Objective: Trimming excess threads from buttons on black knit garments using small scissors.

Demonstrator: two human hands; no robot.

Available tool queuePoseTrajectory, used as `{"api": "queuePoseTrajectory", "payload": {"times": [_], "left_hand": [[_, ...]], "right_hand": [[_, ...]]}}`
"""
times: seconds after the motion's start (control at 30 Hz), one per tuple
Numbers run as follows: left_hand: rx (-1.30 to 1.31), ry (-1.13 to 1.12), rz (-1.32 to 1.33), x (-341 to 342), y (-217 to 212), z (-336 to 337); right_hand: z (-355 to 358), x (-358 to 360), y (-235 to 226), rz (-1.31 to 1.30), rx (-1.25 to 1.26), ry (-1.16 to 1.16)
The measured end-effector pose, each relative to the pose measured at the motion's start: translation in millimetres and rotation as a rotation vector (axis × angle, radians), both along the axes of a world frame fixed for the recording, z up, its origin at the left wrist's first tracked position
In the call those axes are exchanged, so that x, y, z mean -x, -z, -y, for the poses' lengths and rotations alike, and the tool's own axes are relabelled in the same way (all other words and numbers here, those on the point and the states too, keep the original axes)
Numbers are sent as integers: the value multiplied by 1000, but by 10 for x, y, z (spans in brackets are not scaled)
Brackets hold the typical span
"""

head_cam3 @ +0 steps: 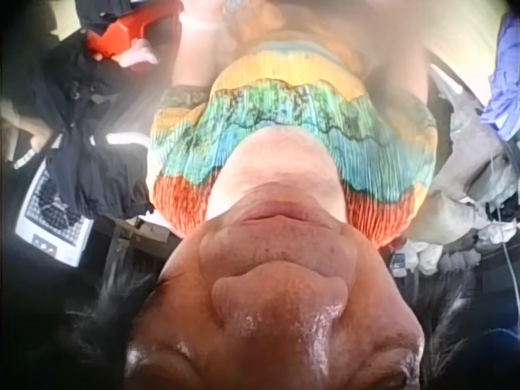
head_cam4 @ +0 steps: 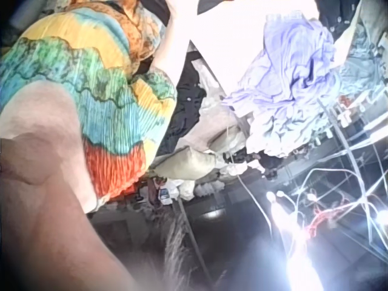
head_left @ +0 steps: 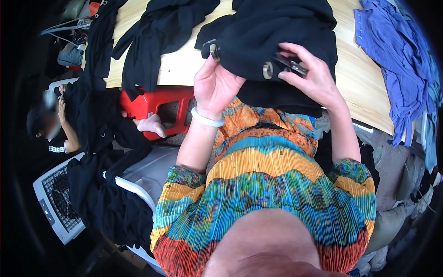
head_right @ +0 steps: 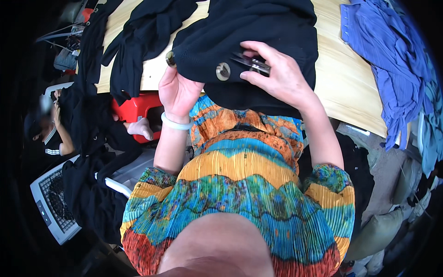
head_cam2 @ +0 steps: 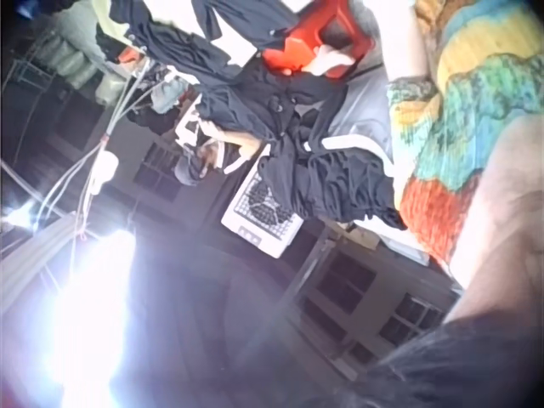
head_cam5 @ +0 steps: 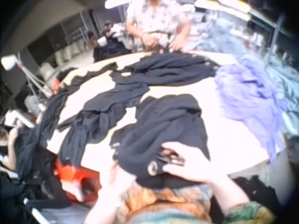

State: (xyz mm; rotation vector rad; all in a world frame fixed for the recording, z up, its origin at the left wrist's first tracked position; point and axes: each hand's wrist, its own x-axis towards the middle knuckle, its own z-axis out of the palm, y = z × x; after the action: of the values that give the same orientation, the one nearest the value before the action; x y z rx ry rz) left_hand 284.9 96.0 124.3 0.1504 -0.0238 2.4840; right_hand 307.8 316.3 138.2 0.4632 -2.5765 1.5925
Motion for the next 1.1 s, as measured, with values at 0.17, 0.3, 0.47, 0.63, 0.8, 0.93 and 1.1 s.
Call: {"api": "queuePoseTrajectory", "payload": {"times": [0.17,0.3,0.47,0.63,0.8,0.93,1.1], "left_hand": [[63,-107,88,67,178,46],[119,-84,148,57,169,41],[19,56,48,81,210,-52],[225,-2,55,56,158,-39],[600,-61,-185,-174,-117,-176],[753,-177,-358,-256,-240,-244],[875,-289,-202,-250,-321,-264]], "right_hand": [[91,47,201,197,258,23],[156,42,12,-31,417,-27],[335,206,124,-89,166,-85],[219,202,-92,200,437,-37],[169,187,-362,155,379,-37],[206,180,-414,145,382,-33],[215,174,-342,66,283,-2]]}}
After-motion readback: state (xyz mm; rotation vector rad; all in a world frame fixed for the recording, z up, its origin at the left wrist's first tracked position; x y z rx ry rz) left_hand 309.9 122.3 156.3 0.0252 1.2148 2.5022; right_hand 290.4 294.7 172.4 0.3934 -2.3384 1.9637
